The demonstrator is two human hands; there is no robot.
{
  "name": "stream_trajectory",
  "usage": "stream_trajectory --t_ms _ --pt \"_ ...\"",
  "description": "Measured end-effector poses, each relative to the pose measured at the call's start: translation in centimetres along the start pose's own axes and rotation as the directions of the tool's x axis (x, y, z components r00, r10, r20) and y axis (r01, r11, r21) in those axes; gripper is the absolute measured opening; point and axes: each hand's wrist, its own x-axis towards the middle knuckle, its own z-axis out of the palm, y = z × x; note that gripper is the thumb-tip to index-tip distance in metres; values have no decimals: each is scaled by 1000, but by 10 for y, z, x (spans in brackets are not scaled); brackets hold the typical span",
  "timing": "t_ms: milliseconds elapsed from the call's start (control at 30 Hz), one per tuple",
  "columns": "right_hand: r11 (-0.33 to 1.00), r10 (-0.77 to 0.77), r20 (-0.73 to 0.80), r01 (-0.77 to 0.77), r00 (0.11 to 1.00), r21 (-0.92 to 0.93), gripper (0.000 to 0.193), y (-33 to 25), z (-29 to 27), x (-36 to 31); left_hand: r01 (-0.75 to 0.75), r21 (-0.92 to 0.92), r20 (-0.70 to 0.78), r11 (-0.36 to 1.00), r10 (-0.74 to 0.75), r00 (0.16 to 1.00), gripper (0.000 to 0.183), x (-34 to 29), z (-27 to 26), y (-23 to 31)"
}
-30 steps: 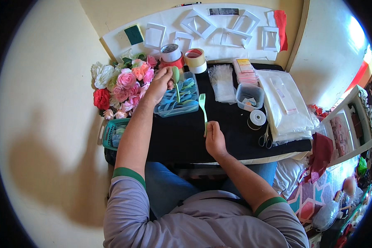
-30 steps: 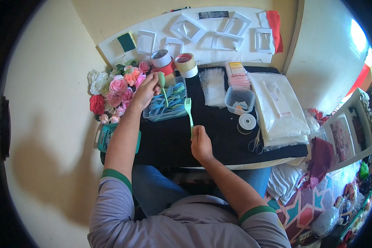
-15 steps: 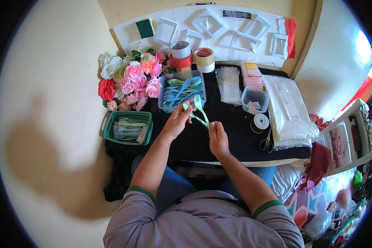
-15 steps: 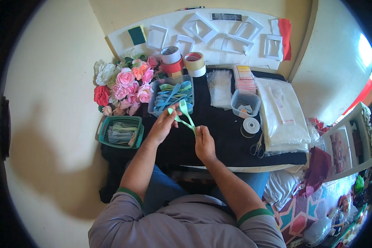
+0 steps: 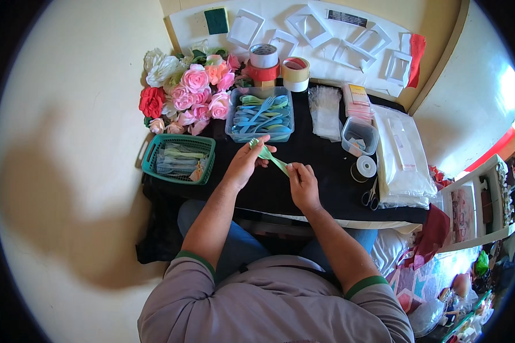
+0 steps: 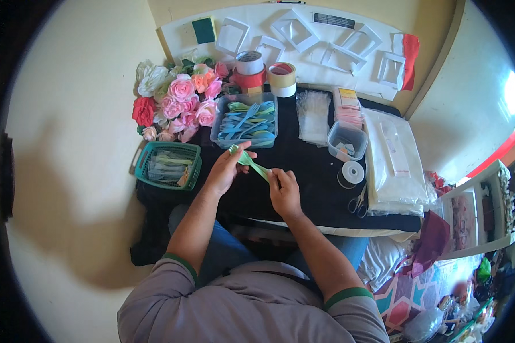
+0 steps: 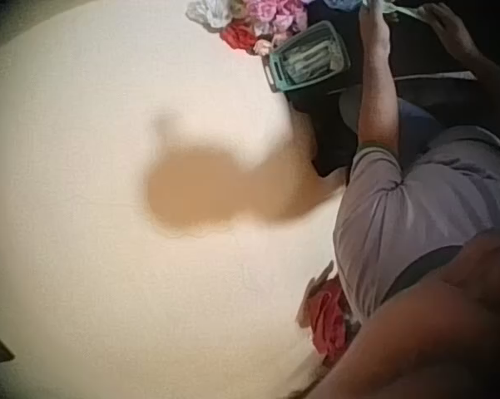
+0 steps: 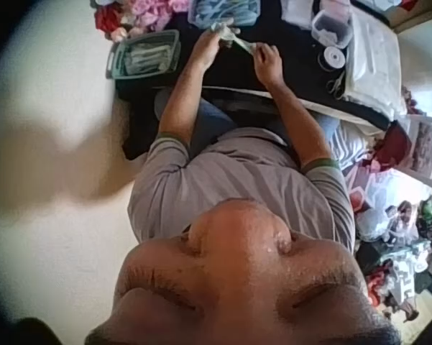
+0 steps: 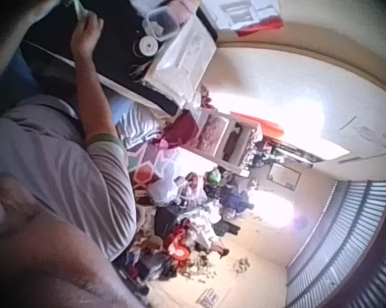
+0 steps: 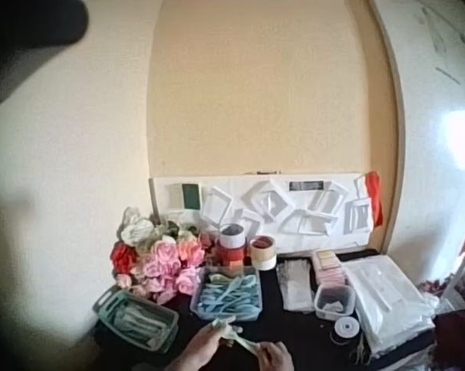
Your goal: Packing plastic forks into small plastic bags and sealing them with decorative bows.
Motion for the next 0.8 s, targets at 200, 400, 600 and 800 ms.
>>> stream_trajectory --t_ms 200,400,600,800 --pt "997 68 -47 -70 997 -37 19 1 2 3 3 -10 -147 1000 -5 989 34 -9 -6 -3" --pt "958 -196 -118 164 974 -235 17 4 2 6 -53 -71 -150 996 41 988 28 -14 -12 -15" --pt "972 -205 -97 191 974 -134 12 4 7 3 -68 -97 -238 993 44 970 25 -24 -13 -18" --pt "963 -193 97 207 976 -174 10 10 -16 5 -55 -131 -216 990 26 976 21 -22 2 -22"
